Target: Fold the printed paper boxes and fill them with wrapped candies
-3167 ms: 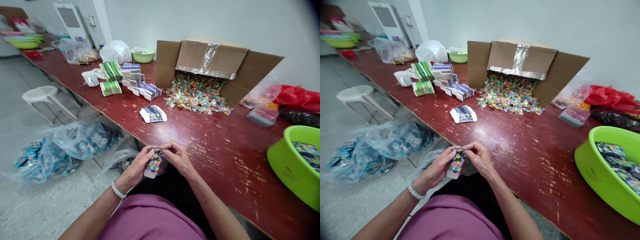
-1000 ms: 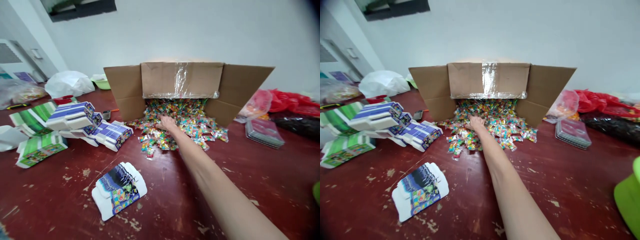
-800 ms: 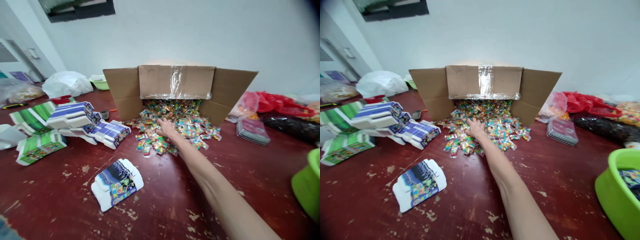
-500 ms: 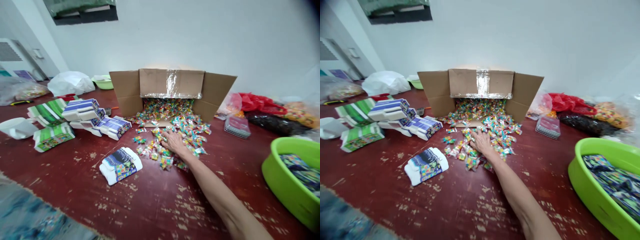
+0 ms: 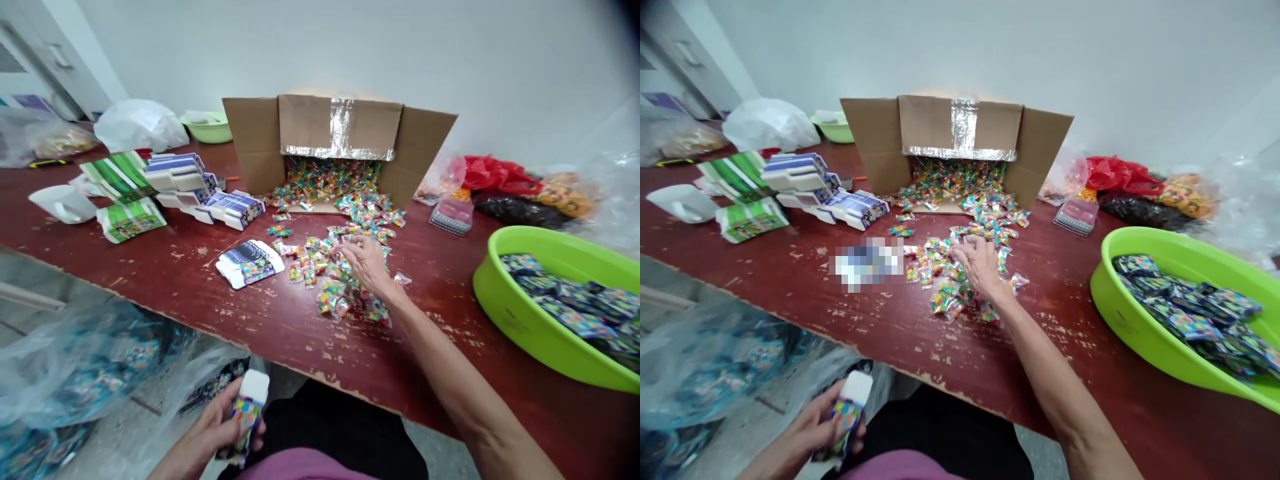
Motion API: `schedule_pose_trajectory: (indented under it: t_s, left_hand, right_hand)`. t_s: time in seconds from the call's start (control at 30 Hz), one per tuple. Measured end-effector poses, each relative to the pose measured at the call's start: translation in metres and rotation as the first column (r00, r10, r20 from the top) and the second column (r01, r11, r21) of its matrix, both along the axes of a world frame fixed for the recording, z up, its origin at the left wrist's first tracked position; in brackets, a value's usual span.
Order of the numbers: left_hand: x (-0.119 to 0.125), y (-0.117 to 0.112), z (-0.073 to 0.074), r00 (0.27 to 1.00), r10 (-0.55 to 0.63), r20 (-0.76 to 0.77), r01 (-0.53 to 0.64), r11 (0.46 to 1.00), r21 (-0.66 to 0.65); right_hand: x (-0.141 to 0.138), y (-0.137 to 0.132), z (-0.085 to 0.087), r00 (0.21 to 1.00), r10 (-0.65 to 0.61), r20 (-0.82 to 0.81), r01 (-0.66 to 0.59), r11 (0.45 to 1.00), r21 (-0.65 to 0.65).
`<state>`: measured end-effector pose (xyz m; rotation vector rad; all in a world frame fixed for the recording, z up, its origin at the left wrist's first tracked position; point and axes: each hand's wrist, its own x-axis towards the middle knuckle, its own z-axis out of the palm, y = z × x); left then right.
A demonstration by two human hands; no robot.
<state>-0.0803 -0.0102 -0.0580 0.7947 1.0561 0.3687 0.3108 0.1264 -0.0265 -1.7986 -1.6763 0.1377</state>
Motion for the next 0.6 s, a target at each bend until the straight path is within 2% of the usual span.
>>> schedule_pose_trajectory:
  t_s: [0.03, 0.07, 0.1, 0.17, 0.23, 0.27, 0.33, 0.4, 0.47, 0.6]
  left_hand:
    - [0.007, 0.001, 0.003, 1.0, 0.005, 0.004, -0.005, 0.999, 0.046]
    - [0.016, 0.002, 0.007, 1.0, 0.001, 0.015, -0.002, 0.997, 0.074]
    - [0.024, 0.003, 0.012, 1.0, -0.002, 0.025, -0.001, 0.996, 0.095]
    - [0.043, 0.003, 0.021, 0.999, -0.006, 0.05, 0.001, 0.995, 0.1]
    - [0.06, 0.002, 0.029, 0.997, -0.017, 0.081, 0.009, 0.995, 0.101]
    - [0.069, 0.002, 0.032, 0.995, -0.025, 0.097, 0.014, 0.994, 0.109]
    - [0.083, 0.0, 0.037, 0.992, -0.058, 0.114, 0.044, 0.992, 0.121]
    - [0.092, -0.003, 0.042, 0.988, -0.093, 0.121, 0.076, 0.988, 0.138]
    - [0.097, -0.007, 0.046, 0.984, -0.118, 0.133, 0.098, 0.984, 0.15]
    - [0.097, -0.017, 0.051, 0.978, -0.138, 0.157, 0.113, 0.981, 0.156]
  right_hand:
    - [-0.003, -0.009, 0.003, 0.988, -0.015, -0.154, 0.021, 0.999, 0.041]
    - [-0.008, -0.019, 0.005, 0.941, -0.021, -0.337, 0.04, 0.998, 0.051]
    - [-0.013, -0.029, 0.007, 0.851, -0.03, -0.524, 0.05, 0.998, 0.024]
    - [-0.028, -0.052, 0.008, 0.584, -0.073, -0.809, 0.001, 0.996, -0.09]
    - [-0.044, -0.075, 0.007, 0.354, -0.108, -0.929, -0.124, 0.979, -0.161]
    - [-0.052, -0.087, 0.007, 0.277, -0.101, -0.956, -0.206, 0.965, -0.162]
    - [-0.066, -0.11, 0.009, 0.172, -0.066, -0.983, -0.362, 0.924, -0.126]
    - [-0.078, -0.128, 0.012, 0.111, -0.042, -0.993, -0.468, 0.879, -0.089]
    - [-0.085, -0.142, 0.016, 0.098, -0.038, -0.994, -0.509, 0.857, -0.083]
    - [-0.091, -0.158, 0.017, 0.176, -0.063, -0.982, -0.417, 0.899, -0.133]
